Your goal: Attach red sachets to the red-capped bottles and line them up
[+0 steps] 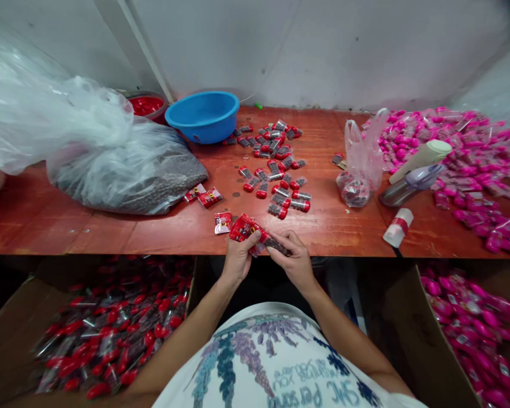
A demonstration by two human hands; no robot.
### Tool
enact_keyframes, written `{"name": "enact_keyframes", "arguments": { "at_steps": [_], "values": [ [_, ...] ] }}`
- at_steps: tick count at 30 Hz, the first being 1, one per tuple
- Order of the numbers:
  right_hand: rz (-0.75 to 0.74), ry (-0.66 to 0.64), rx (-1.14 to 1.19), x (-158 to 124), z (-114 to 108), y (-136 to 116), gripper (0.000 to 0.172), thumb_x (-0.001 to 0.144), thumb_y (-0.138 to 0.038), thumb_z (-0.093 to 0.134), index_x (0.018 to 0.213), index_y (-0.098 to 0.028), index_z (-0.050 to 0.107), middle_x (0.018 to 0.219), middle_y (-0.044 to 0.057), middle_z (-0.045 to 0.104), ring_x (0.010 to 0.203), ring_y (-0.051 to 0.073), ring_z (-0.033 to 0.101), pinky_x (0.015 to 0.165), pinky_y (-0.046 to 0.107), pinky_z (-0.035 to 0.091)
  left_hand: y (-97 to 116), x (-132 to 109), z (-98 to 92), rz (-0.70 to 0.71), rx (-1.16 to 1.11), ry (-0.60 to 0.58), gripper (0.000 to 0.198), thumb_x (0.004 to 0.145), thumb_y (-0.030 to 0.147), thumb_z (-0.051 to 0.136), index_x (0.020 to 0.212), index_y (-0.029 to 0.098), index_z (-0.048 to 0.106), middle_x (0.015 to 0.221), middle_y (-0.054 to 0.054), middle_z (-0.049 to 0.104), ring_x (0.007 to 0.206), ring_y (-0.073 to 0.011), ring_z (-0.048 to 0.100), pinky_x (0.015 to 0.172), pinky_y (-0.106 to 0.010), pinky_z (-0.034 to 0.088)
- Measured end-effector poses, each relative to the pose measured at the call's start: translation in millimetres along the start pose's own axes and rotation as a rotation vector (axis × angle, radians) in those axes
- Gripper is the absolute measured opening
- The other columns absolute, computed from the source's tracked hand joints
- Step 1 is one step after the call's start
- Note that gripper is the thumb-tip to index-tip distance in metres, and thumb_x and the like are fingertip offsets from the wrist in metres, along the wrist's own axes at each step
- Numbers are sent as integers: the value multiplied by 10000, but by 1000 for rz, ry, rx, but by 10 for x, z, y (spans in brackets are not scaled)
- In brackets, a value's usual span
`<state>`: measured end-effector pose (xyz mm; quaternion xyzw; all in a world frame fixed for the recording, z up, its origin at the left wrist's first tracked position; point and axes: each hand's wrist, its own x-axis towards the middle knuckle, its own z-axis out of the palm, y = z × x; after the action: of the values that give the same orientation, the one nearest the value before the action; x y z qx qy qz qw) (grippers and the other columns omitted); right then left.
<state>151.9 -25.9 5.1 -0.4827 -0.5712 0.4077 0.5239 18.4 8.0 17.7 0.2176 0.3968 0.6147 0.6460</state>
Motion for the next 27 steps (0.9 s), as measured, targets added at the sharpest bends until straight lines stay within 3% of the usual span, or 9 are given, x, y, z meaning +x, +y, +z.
{"name": "enact_keyframes", "arguments": {
  "at_steps": [6,12,16,19,23,27],
  "values": [
    [80,-72,76,17,-15,-61,380,788,-224,670,1156,-316,669,830,-16,488,719,97,481,614,215,410,51,32,-131,55,127,-122,518,572,161,831,1048,215,634,726,34,665,597,-98,607,590,-197,484],
    [192,-118,172,-2,-14,-89,395,780,-320,687,1174,-317,658,837,-16,478,578,71,449,420,180,392,118,-15,-164,107,225,-155,552,530,131,844,1042,203,652,813,-6,705,732,-157,664,753,-275,520],
    [-5,-46,24,-38,20,-69,388,824,-253,643,1205,-324,636,888,4,523,733,107,528,604,219,470,118,-51,-96,52,222,-123,508,554,144,832,1026,198,650,783,8,693,694,-136,649,721,-257,520],
    [-74,-15,-29,-60,51,-30,387,832,-232,632,1209,-319,631,918,13,549,823,132,554,706,253,488,68,-46,-73,13,202,-58,351,576,192,824,888,176,665,681,34,644,594,-103,592,609,-215,496],
    [150,19,136,-64,87,16,329,822,-303,641,1150,-271,645,916,9,563,692,109,554,547,220,508,23,-39,-80,-22,238,-85,237,562,168,823,716,140,644,661,16,634,583,-102,571,576,-208,480],
    [335,62,357,-41,119,47,322,781,-322,677,1077,-241,581,839,-21,608,616,97,571,477,196,505,30,-50,-58,-79,217,-136,227,588,148,804,767,130,666,733,-18,673,659,-134,615,641,-239,506]
  ]
}}
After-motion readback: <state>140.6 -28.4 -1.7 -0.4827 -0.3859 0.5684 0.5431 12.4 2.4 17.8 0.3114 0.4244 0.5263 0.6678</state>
